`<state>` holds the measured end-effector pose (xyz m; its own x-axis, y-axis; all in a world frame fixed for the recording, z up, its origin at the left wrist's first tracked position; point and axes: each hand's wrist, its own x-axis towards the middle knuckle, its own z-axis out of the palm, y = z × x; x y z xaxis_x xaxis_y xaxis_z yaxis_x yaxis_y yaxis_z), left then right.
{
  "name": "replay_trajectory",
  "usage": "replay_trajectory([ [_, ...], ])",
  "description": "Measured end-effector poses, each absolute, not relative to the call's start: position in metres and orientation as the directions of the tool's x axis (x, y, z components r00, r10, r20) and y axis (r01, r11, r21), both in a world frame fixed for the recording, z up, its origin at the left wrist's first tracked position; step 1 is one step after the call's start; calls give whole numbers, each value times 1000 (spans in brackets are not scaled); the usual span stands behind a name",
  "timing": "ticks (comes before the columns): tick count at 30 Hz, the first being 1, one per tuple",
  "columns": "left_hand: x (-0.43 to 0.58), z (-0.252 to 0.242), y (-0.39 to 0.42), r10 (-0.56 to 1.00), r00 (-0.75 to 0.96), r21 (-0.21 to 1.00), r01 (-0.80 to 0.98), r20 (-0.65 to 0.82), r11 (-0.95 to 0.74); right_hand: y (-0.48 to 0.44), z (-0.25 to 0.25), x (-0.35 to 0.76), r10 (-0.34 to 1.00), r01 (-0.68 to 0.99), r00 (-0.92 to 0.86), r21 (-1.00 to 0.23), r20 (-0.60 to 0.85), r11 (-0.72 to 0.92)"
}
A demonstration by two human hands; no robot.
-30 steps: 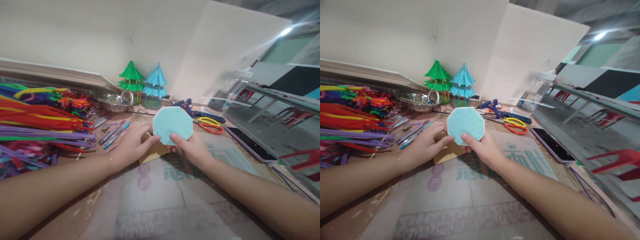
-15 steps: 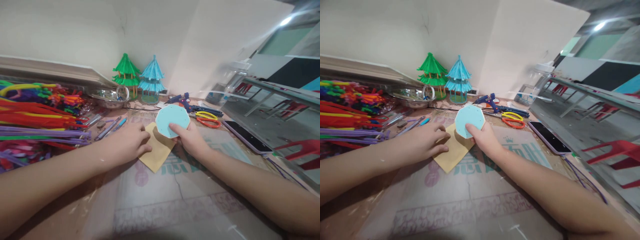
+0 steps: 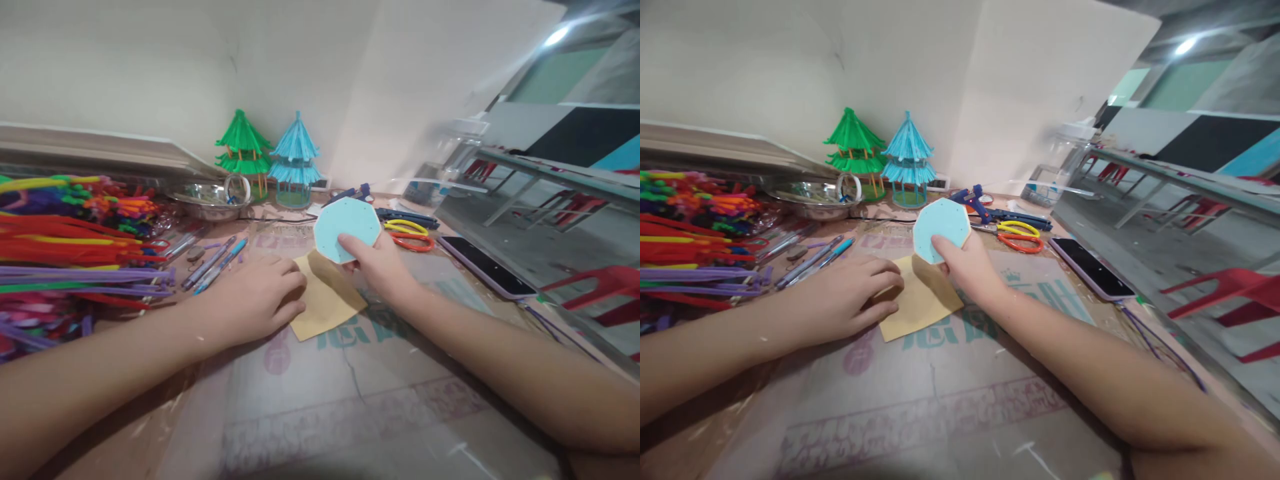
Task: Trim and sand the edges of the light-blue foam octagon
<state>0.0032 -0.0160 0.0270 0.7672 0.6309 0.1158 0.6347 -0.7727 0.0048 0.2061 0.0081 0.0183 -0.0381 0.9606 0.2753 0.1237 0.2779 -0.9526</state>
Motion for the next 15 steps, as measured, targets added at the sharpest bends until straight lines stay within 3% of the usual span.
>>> replay_trajectory([
  [5,4,25,-18,673,724,-110,689,151,-717,14,22,215,946,221,-74,-919,317,325],
  [11,2,19,-13,638,740,-29,657,214,-753,18,16,217,947,274,-108,-907,302,320],
  [15,2,15,-12,636,742,-3,651,213,-759,15,15,214,940,408,-183,-848,287,338],
])
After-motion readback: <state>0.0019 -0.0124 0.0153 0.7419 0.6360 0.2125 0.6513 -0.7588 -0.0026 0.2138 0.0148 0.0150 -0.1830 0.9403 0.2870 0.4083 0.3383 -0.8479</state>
